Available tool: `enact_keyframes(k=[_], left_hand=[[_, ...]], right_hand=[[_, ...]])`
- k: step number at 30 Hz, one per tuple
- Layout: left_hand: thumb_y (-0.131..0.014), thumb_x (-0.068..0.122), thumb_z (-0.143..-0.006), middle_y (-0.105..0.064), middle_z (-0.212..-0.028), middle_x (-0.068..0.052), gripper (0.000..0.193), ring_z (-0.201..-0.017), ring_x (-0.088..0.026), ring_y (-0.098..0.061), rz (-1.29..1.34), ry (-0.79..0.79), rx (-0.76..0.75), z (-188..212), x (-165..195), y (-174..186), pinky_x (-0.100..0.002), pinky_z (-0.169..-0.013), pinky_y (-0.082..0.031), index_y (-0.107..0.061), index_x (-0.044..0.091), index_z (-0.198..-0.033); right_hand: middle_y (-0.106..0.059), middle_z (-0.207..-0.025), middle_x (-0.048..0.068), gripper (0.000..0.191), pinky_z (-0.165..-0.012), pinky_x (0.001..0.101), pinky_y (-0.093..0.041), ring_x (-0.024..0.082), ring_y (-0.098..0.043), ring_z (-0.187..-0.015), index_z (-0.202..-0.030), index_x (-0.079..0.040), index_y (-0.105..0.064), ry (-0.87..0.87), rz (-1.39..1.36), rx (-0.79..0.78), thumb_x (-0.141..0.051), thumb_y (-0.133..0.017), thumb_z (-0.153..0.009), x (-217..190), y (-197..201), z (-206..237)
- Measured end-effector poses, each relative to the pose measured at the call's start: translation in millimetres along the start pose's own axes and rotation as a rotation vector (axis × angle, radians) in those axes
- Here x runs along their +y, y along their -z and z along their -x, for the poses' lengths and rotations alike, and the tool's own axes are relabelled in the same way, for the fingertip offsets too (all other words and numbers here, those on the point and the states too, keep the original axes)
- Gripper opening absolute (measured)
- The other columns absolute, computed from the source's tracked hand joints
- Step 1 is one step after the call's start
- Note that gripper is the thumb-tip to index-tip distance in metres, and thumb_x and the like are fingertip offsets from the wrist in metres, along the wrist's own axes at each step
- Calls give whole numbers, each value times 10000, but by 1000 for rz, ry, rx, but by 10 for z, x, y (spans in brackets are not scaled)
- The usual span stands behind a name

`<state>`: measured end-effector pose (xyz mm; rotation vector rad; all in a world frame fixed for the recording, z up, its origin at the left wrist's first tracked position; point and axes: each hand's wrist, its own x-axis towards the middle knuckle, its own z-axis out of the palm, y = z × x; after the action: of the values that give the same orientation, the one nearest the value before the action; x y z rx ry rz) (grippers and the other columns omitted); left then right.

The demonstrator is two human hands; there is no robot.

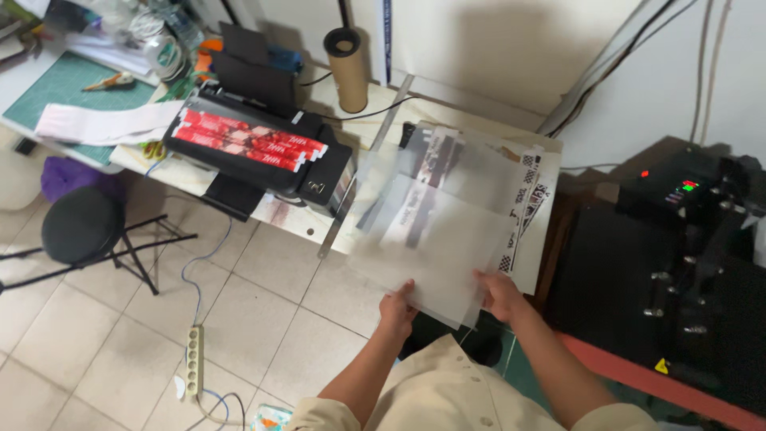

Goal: The person places printed sticker strips onto a heat press, closes the press, and then removes the strips to peel off the backing film. The person repeats this process with multiple sticker strips, stacking the finished items on the table.

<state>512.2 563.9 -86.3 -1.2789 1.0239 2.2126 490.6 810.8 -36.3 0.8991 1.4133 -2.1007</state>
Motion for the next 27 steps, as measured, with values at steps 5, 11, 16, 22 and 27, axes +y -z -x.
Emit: enact_keyframes(k=[5,11,16,22,27], left_hand=[[-672,400,-890,-606,-1281,-74,597,-1165,-252,-568,58,-75,-427,-6,-206,31,-438,-971,-438,-546,98,-1390],[-336,845,-862,-619,-1407,-176,1050,-1287,-322,-560,269,203,-640,352,203,302,-445,-1066,-432,-474,6,-1476],[-503,690,-792,-671,-1292,-174,876,-1127,-314,-675,-257,140,-664,323,166,41,-478,-935,-558,-544,27,-1363],[-706,194,-928,-744,-1024,-80,392,-857,-155,-678,-928,-220,-568,277,-897,-613,-300,-748,-570,-687,-16,-1259],[-723,224,-927,-719,-821,-11,263,-723,-87,-607,-1175,-512,-580,528,-1987,-1082,-265,-655,-511,-784,43,-1108]], right_hand=[[-718,-1116,107,400,-866,395,-529,261,-647,-978,-1274,-34,-653,221,361,286,-100,-714,-885,-109,106,-55],[-724,-1108,146,385,-872,408,-563,278,-682,-1007,-1234,-3,-666,68,259,258,-124,-758,-880,-314,977,511],[-733,-1122,92,372,-863,399,-596,244,-712,-994,-1261,-55,-624,68,109,153,-68,-669,-892,-89,1483,869],[-741,-1021,47,329,-777,311,-543,152,-639,-846,-1257,-79,-729,272,376,201,-92,-653,-937,226,2525,1296],[-723,-1026,28,302,-748,291,-483,136,-563,-824,-1261,-81,-721,386,223,291,-73,-634,-972,512,3808,1894]])
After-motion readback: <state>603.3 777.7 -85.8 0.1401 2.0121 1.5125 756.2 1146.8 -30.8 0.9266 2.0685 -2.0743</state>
